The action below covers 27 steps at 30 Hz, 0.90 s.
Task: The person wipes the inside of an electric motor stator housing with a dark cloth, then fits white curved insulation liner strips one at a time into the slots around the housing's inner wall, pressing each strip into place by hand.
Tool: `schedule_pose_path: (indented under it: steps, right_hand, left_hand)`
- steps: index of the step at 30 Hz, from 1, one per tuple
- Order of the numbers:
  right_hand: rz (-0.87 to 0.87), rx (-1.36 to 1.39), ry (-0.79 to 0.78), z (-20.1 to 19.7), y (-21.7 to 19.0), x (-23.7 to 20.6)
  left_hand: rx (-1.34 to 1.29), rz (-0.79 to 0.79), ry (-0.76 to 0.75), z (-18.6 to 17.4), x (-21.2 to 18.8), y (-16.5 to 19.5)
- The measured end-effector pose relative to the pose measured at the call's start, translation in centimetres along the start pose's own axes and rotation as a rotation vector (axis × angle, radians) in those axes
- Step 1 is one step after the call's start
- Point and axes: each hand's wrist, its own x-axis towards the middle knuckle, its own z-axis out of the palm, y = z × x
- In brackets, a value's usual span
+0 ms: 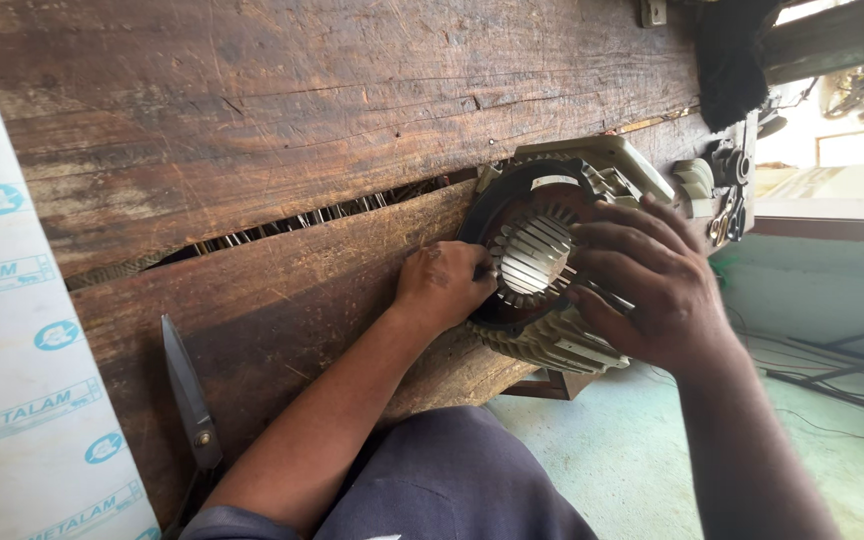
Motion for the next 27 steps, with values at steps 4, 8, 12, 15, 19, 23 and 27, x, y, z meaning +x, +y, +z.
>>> schedule_pose_path:
  steps: [4, 8, 12, 15, 19, 23, 27]
  right_hand:
    - [0.020, 0.117, 0.137, 1.8, 0.6, -1.4]
    - [0.039, 0.095, 0.174, 2.3, 0.7, -2.0]
    - [0.037, 0.106, 0.167, 2.2, 0.8, -1.9]
    - [0.042, 0.103, 0.166, 2.3, 0.8, -2.0]
    - [0.047, 0.096, 0.169, 2.4, 0.8, -2.0]
    - [0.045, 0.092, 0.176, 2.4, 0.8, -2.0]
    - [0.051, 0.092, 0.174, 2.5, 0.8, -1.9]
  left_hand:
    - [0.014, 0.009, -0.027, -0.2, 0.1, -0.2]
    - [0.005, 0.036, -0.025, -0.2, 0.4, -0.5]
    - [0.074, 0.094, -0.044, 0.2, 0.7, -0.8]
    - [0.109, 0.244, -0.031, 0.0, 0.9, -1.7]
    - [0.097, 0.326, -0.009, -0.1, 1.0, -2.4]
    - [0.131, 0.262, -0.023, 0.2, 1.0, -2.1]
    - [0.207, 0.229, -0.032, 0.0, 0.7, -1.7]
